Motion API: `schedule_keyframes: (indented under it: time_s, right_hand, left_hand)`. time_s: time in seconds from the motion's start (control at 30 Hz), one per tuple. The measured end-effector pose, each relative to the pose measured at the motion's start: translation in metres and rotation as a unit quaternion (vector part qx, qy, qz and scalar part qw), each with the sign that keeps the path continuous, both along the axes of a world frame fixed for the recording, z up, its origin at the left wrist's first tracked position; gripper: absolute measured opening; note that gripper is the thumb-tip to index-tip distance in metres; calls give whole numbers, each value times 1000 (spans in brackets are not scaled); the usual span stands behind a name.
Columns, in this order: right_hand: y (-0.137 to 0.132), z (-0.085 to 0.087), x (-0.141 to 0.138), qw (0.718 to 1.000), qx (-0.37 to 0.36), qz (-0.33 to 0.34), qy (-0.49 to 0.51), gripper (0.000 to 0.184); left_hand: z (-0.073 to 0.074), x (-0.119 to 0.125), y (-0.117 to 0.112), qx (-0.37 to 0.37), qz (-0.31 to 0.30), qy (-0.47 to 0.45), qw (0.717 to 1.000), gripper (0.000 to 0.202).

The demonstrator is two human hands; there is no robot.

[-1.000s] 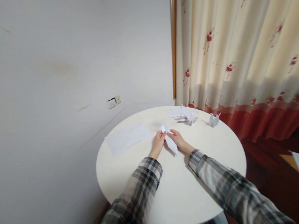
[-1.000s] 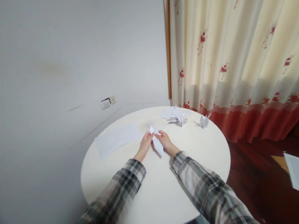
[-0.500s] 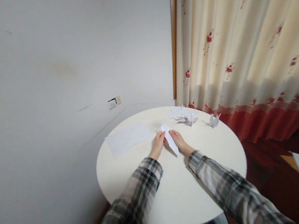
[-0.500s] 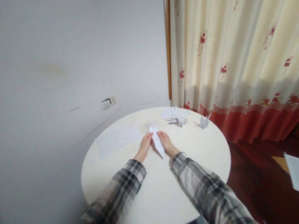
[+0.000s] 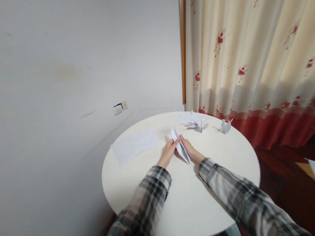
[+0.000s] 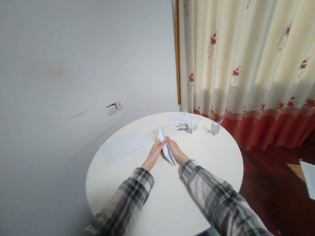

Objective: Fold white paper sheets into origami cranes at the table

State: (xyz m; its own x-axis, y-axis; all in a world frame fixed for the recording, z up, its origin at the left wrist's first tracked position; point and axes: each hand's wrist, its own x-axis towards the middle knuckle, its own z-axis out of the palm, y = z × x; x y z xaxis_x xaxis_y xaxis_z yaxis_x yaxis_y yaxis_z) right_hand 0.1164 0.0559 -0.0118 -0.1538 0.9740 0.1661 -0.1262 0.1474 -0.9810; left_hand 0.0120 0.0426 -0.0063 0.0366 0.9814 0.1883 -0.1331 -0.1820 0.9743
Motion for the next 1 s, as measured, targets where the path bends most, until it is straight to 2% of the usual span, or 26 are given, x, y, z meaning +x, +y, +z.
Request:
schedule_keyframes:
  time_s: [0.07, 0.17, 0.5, 0.7, 1.0]
  right_hand:
    - [-1, 2, 0, 1000, -13, 18, 8, 57]
    - [-3, 3, -1, 1000, 14, 19, 20, 51]
    - [3, -4, 1, 995, 58, -76, -25, 44]
    - [6, -6, 4, 984, 104, -137, -54, 38]
    - [3, -2, 4, 991, 98, -93, 4, 33]
  left_hand:
    - [0, -1, -1, 6, 12, 10, 1000, 35]
    - [0, -2, -1, 20, 29, 27, 999, 32]
    - [-8, -5, 7, 59, 101, 91, 989, 31]
    - [-6, -5, 7, 57, 56, 47, 996, 28]
    - [-11, -4, 9, 43, 40, 38, 998, 25]
